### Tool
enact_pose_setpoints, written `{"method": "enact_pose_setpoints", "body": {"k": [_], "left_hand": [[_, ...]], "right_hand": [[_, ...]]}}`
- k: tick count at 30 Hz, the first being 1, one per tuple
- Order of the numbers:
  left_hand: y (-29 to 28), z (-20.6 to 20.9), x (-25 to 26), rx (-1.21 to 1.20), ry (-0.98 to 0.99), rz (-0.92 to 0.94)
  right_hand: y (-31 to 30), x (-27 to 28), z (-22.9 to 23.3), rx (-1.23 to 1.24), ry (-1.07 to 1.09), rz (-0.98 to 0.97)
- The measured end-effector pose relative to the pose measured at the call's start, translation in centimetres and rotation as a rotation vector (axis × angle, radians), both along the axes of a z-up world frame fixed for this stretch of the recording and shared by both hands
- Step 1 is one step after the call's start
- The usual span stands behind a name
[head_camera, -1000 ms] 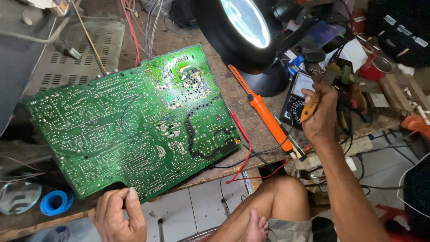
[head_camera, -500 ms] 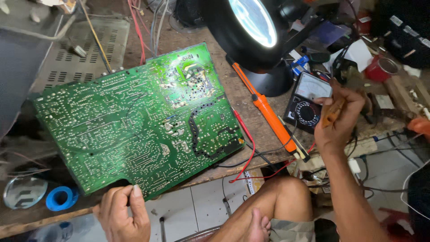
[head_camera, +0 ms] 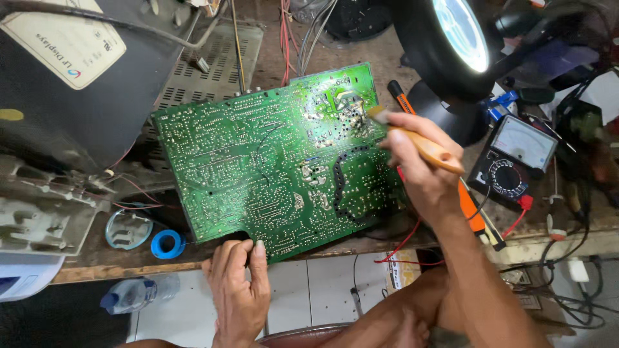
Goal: The person scrapes a green circuit board with a utility knife, then uses a soldering iron and solder wire to solder various points on the board. The person works while sitting on the floor in a cluttered workspace.
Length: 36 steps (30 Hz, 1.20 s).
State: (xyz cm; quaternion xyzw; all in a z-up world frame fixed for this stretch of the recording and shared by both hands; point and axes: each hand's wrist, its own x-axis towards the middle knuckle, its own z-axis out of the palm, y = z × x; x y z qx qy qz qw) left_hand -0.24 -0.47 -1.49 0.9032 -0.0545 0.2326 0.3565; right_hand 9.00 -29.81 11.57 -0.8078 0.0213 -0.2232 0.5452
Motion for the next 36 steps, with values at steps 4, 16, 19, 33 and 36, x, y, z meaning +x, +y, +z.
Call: {"method": "enact_pose_setpoints", "body": {"k": [4,16,19,33,36], "left_hand": [[0.1,0.6,-0.1,-0.007,0.064,-0.013],[-0.1,0.4,-0.2,-0.010,0.059,-0.006],[-0.2,0.8,-0.2,-0.028,0.060,-0.019],[-0.2,0.4,-0.3,-0.043,0.038,0.007],[-0.2,0.7,-0.1,-0.022,0.059,-0.012]], "right_hand": [[1.4,3.4,-0.5,-0.071,0.054,0.185],[-0.3,4.7,0.0,0.160,0.037,-0.040],[-2.0,6.3,-1.4,-0.028,0.089,-0.029],[-4.6,5.8,-3.2,-0.066,0.000,-0.157],[-2.8,4.9,-1.3,-0.204,-0.135,-0.052]]}}
